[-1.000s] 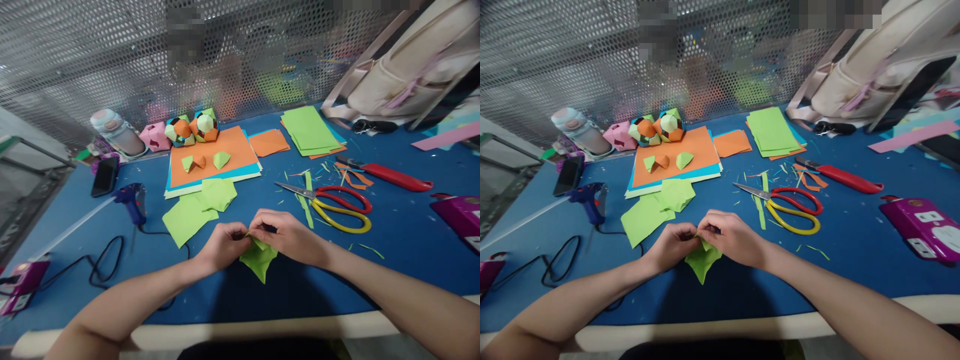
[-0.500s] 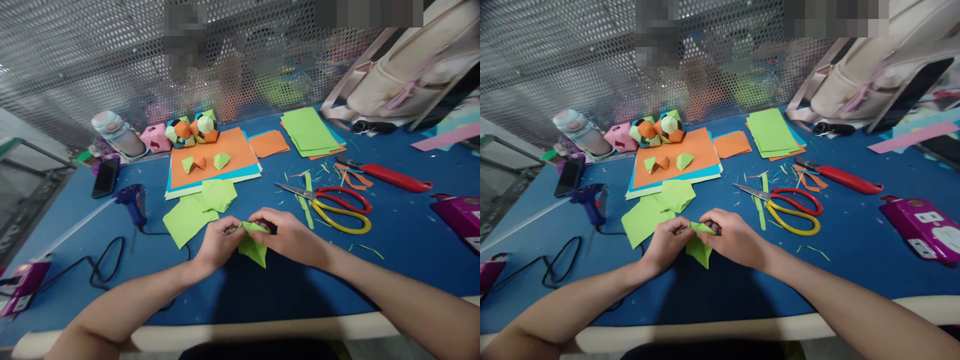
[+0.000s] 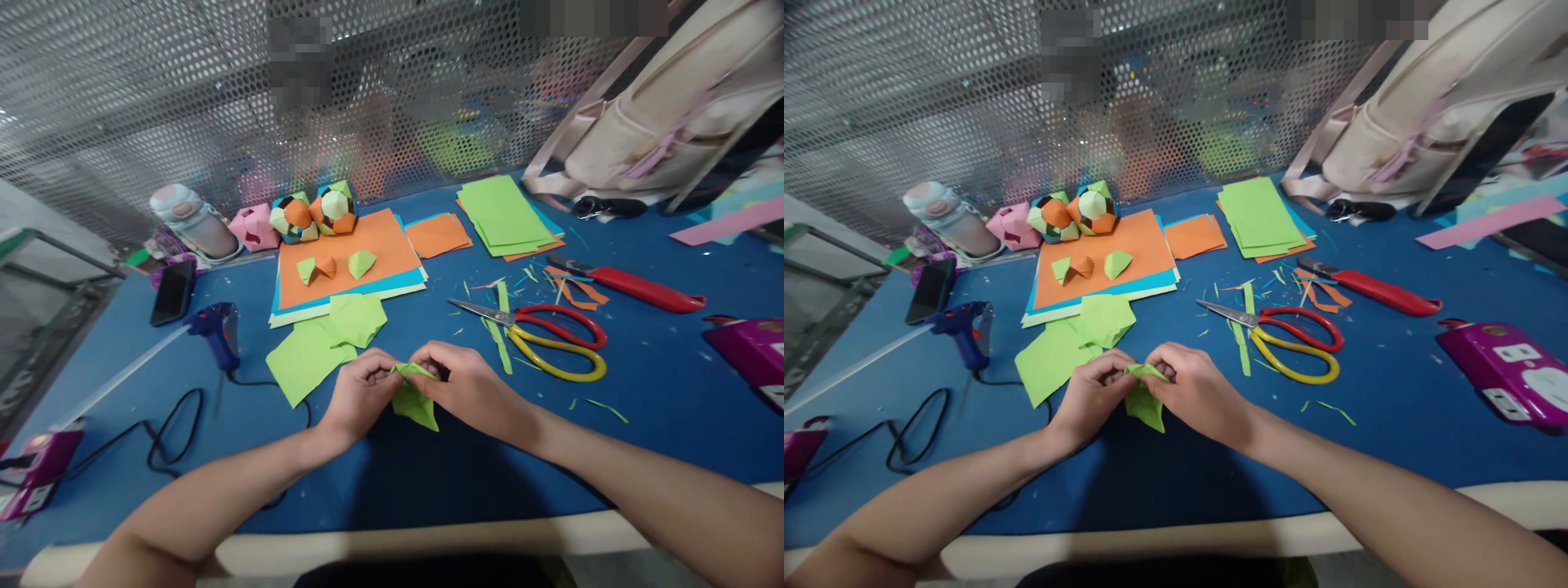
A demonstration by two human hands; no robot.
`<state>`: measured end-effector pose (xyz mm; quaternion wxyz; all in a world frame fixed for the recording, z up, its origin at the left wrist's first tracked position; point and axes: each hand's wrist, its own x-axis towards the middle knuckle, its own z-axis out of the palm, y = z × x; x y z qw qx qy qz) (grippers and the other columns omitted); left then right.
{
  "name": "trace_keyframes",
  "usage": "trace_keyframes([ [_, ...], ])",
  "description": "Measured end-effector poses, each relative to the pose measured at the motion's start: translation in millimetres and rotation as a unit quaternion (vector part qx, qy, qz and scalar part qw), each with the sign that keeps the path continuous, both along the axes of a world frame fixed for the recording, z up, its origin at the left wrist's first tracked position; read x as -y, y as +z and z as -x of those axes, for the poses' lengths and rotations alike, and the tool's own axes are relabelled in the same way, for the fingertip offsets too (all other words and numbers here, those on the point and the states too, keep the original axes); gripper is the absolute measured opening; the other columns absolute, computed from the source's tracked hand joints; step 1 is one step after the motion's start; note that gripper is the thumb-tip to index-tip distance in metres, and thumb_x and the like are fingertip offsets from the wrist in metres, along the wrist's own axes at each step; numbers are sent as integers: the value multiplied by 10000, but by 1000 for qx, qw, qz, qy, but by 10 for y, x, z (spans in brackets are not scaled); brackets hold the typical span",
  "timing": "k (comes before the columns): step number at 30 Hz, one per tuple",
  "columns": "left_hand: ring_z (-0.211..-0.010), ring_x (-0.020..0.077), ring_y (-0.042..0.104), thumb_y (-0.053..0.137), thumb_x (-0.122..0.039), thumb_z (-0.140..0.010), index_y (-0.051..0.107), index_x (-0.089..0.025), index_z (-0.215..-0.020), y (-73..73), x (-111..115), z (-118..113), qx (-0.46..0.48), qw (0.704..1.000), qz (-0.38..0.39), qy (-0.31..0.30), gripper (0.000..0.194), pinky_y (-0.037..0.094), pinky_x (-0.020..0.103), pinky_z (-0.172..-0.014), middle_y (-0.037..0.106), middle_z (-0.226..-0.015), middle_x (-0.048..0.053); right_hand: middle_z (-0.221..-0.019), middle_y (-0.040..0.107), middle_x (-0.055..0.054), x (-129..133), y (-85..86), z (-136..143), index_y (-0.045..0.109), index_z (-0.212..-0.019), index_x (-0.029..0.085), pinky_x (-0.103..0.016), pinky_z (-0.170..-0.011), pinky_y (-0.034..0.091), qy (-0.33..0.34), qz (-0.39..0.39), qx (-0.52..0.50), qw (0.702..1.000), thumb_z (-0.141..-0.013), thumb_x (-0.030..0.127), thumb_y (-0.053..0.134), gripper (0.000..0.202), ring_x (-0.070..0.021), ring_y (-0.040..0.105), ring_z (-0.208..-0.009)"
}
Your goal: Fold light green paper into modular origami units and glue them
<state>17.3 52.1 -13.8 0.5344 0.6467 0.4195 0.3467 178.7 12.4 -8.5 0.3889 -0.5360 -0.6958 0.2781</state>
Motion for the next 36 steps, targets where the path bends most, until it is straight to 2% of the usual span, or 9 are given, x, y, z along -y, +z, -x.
trace_keyframes([
  [4, -564, 80, 505, 637, -176, -656, 645, -141, -663, -5, -1, -12, 6, 999, 32, 13, 36, 398, 190, -516, 585, -657, 2, -625, 491, 31, 5, -6, 16, 510, -708, 184, -214, -527, 339, -6, -9, 7, 1000, -806, 164, 556, 109, -98, 443, -564],
  [7, -476, 63, 443, 651, -214, -647, 616, -147, -686, -21, 2, -17, 7, 996, 78, 31, 85, 351, 173, -450, 531, -543, -39, -626, 465, 35, 20, -10, 29, 481, -694, 189, -218, -529, 324, -9, -13, 10, 1000, -815, 158, 545, 141, -98, 425, -563],
  [10, -457, 60, 418, 651, -253, -653, 582, -148, -651, -35, 8, -14, -1, 995, 87, 41, 125, 331, 167, -432, 512, -509, -46, -641, 450, 33, 38, -16, 44, 459, -692, 193, -223, -538, 318, -11, -15, 11, 1000, -817, 145, 536, 155, -101, 414, -575],
  [15, -515, 69, 449, 627, -239, -686, 595, -145, -674, -13, 17, -4, -36, 999, 26, 21, 101, 363, 173, -471, 535, -571, -23, -663, 458, 29, 40, -16, 53, 455, -711, 195, -228, -551, 324, -10, -9, 5, 1000, -820, 140, 532, 144, -106, 420, -589],
  [19, -562, 81, 512, 604, -192, -698, 592, -152, -743, 23, 28, -9, -6, 1000, -2, -23, 61, 418, 177, -503, 578, -657, -3, -662, 469, 26, 24, -5, 33, 456, -708, 192, -229, -559, 336, -15, -9, 3, 1000, -834, 152, 522, 148, -108, 433, -597],
  [23, -605, 102, 571, 590, -171, -716, 612, -159, -822, 51, 38, 4, -3, 998, -27, -60, 109, 454, 186, -519, 623, -714, 18, -669, 500, 17, 20, -5, 11, 474, -713, 191, -229, -558, 352, -19, -12, 10, 1000, -851, 166, 509, 144, -110, 453, -599],
  [26, -641, 120, 598, 589, -214, -765, 659, -167, -878, 49, 23, 31, -51, 992, -103, -53, 141, 473, 206, -560, 671, -759, 46, -688, 527, 5, 24, -10, 5, 488, -713, 190, -231, -564, 368, -12, -35, 24, 999, -851, 168, 512, 142, -116, 477, -614],
  [28, -647, 127, 609, 587, -223, -783, 686, -168, -847, 38, 7, 44, -81, 986, -141, -43, 131, 475, 217, -583, 690, -761, 56, -698, 545, -1, 26, -12, 3, 510, -747, 186, -231, -570, 380, -11, -48, 29, 998, -849, 172, 520, 103, -119, 497, -621],
  [36, -597, 117, 592, 596, -240, -770, 671, -156, -715, 19, 19, 25, -76, 991, -105, 10, 125, 467, 200, -547, 691, -673, 30, -674, 625, -5, 24, -35, -25, 565, -729, 174, -234, -598, 407, -8, -61, 10, 998, -870, 200, 518, 150, -120, 569, -623],
])
